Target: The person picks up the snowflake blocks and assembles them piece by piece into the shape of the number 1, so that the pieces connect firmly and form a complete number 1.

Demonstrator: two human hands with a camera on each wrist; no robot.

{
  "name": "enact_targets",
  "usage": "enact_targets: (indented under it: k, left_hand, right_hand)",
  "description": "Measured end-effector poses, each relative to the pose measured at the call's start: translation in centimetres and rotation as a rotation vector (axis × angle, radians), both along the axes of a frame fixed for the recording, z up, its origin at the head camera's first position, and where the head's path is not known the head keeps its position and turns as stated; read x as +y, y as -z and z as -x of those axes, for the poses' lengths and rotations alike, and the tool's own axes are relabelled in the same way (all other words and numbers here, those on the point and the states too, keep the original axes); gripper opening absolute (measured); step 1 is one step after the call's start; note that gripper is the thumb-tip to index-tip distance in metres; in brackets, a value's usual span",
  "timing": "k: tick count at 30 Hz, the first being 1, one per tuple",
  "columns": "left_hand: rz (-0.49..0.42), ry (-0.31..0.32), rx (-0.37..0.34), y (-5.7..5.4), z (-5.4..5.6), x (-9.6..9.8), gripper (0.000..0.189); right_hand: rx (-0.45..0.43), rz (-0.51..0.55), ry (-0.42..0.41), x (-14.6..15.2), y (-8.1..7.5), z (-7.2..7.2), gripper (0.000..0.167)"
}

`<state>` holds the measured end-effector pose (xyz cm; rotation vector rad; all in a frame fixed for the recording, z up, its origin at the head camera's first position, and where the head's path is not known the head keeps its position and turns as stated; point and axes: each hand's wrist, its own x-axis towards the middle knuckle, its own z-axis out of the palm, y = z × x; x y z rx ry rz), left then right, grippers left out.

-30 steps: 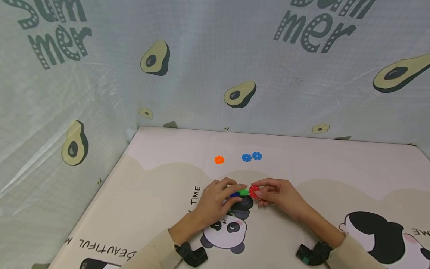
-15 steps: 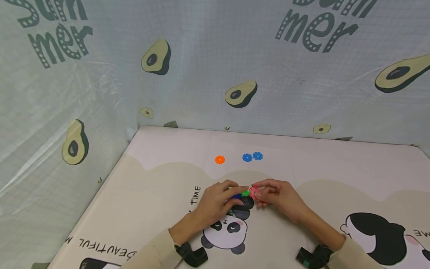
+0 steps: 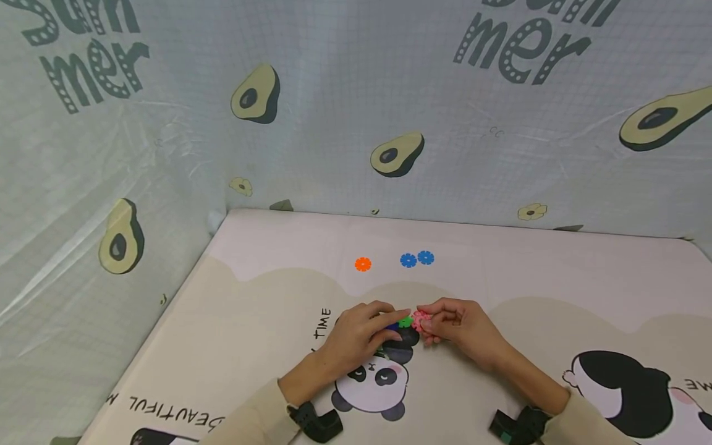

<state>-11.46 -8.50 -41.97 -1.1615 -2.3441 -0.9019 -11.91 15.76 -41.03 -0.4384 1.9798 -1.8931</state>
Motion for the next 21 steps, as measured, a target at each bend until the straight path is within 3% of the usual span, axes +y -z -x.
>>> enact_targets:
  k: [21]
  left_hand:
    - [-0.018,0.025,-0.012,-0.08,0.04,-0.07,0.037]
  right_hand:
    - [-0.023,0.036,-0.019,-0.52,-0.08,-0.3,0.035]
